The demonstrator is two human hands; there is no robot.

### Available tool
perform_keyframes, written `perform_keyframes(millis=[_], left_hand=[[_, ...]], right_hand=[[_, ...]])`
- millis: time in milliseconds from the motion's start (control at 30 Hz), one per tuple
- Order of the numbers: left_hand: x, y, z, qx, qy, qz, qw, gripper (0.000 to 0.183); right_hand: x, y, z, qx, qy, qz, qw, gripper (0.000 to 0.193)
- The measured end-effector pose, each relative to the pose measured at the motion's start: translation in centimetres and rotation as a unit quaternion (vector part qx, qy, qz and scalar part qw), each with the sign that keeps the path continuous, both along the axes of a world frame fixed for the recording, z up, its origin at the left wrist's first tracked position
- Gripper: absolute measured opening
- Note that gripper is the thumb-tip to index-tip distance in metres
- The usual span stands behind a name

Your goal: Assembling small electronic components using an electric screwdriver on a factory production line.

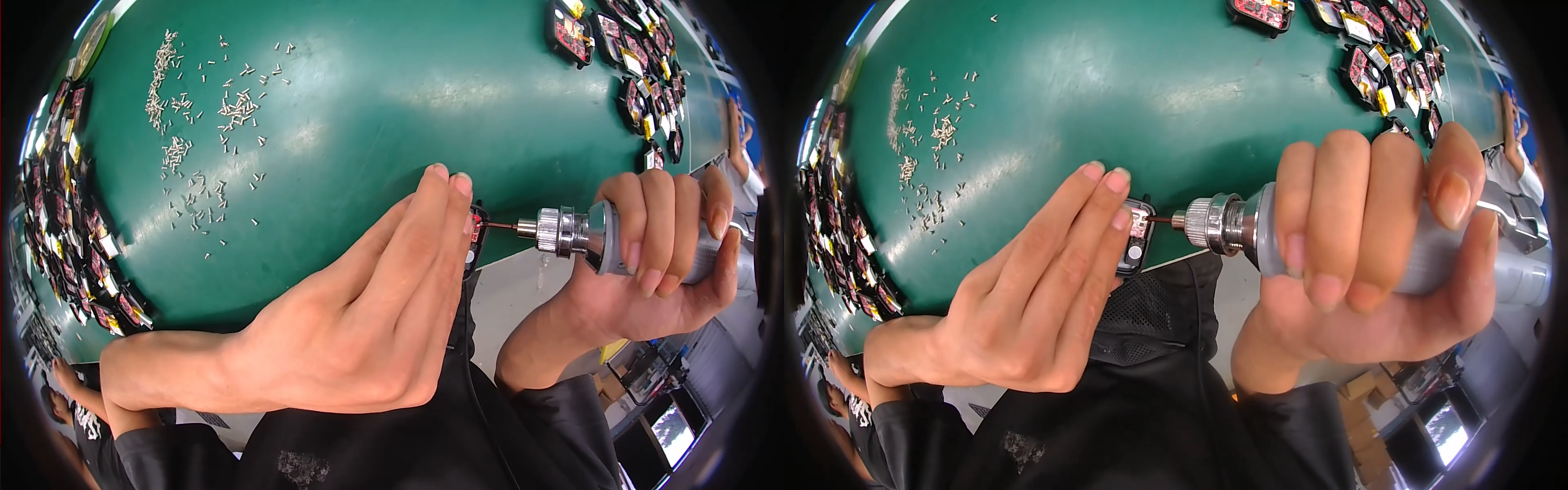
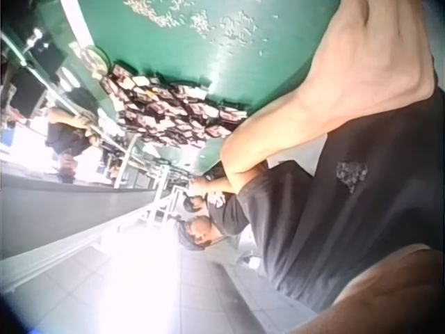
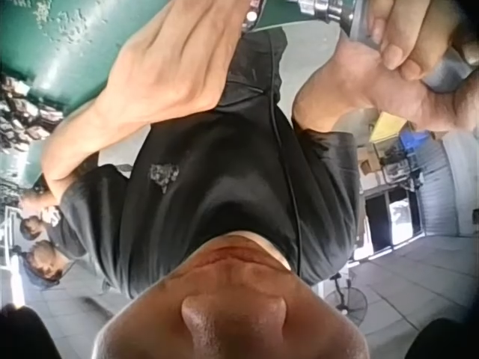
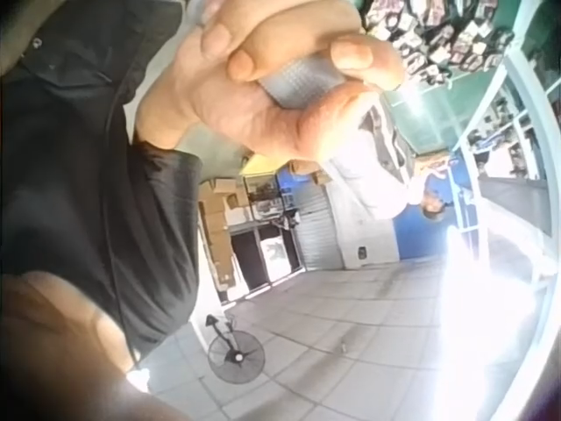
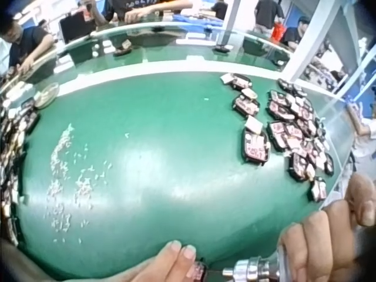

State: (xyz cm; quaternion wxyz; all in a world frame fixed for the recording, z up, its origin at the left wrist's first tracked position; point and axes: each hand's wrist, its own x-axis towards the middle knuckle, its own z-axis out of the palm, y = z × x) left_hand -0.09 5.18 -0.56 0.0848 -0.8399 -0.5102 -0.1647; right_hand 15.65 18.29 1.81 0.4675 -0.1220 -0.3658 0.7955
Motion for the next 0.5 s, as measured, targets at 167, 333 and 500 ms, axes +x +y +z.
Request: perform_keyframes(millis=[167, 333, 500], left_hand=[[0.26, -0.01, -0.18, 0.009, -0.020, 0.013, 1.000, 0.021], [0.20, 0.09, -0.14, 0.011, -0.013, 0.006, 1.000, 0.020], [0.20, 0.02, -0.33, 0.025, -0.001, 0.013, 1.000, 0.017]], right_hand=[[0.01, -0.04, -0.08, 0.002, 0.000, -0.008, 1.000, 0.011], [-0.14, -0.31, 0.14, 0.018, -0.010, -0.007, 1.000, 0.011], [-0.17, -0.14, 0.37, 0.040, -0.011, 0.009, 0.999, 0.011]])
